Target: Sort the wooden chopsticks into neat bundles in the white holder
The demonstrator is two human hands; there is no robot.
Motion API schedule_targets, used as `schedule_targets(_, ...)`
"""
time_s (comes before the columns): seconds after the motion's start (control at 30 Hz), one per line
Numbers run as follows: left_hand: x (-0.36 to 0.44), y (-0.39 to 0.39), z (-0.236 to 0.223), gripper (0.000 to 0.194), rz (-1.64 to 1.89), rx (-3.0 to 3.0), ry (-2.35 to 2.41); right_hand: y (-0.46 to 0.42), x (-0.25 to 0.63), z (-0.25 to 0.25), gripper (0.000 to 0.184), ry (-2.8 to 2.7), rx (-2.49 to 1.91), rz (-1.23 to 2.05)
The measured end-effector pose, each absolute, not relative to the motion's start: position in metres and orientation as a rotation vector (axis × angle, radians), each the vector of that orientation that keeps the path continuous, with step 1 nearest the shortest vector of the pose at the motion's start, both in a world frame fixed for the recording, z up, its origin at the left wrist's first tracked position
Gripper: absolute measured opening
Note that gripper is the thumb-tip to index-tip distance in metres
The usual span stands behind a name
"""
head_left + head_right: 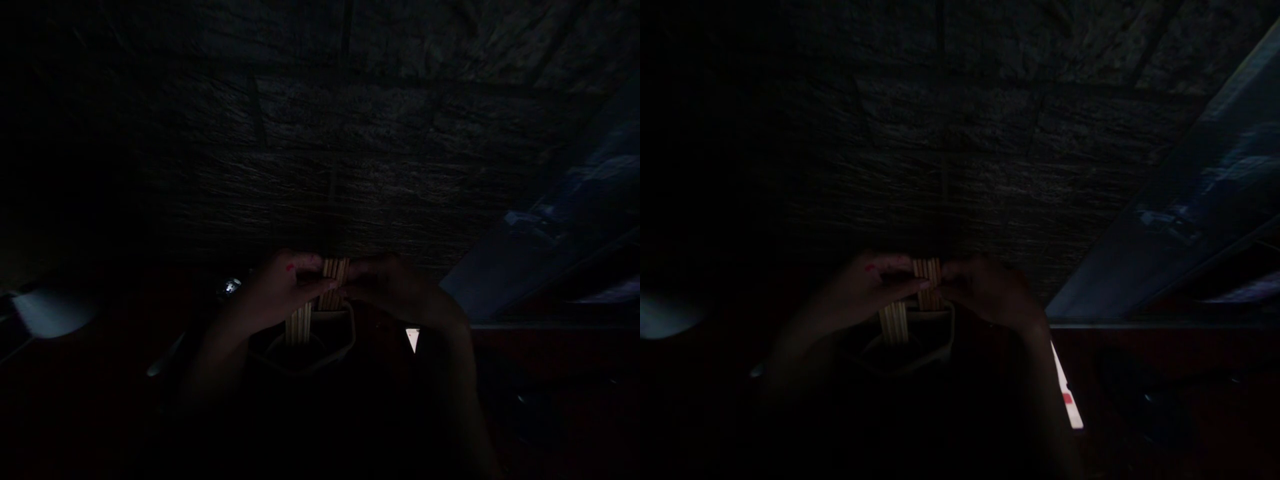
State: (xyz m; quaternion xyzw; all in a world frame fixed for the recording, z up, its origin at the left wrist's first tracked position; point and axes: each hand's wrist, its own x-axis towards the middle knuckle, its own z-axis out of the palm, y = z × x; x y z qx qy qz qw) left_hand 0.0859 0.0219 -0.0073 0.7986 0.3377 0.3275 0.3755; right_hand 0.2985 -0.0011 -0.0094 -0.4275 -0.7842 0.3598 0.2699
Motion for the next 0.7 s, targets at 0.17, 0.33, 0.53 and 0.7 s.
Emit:
schedule_targets(0.17, 0.0857, 0.0235, -0.0084, 0.015, 0.835, 2.044, 0.866, -0.0012, 0.3006, -0.0094, 0.023, -2.097, -1.209, 0.978)
schedule_targets(0.33, 0.0859, 0.0232, -0.0076, 0.013, 0.820, 2.042, 0.904, -0.0035, 0.3020, -0.0094, 0.024, -2.083, -1.244, 1.003)
schedule_targets(0.53, 0.0897, 0.0204, -0.0059, 0.012, 0.834, 2.050, 0.908, -0.0056, 0.3017, -0.0072, 0.021, -2.098, -1.324, 0.918)
schedule_targets(0.7, 0.0899, 0.0211, -0.0062, 0.012, 0.821, 2.089, 0.888, -0.0061, 0.3002, -0.0055, 0.022, -2.125, -1.324, 0.930)
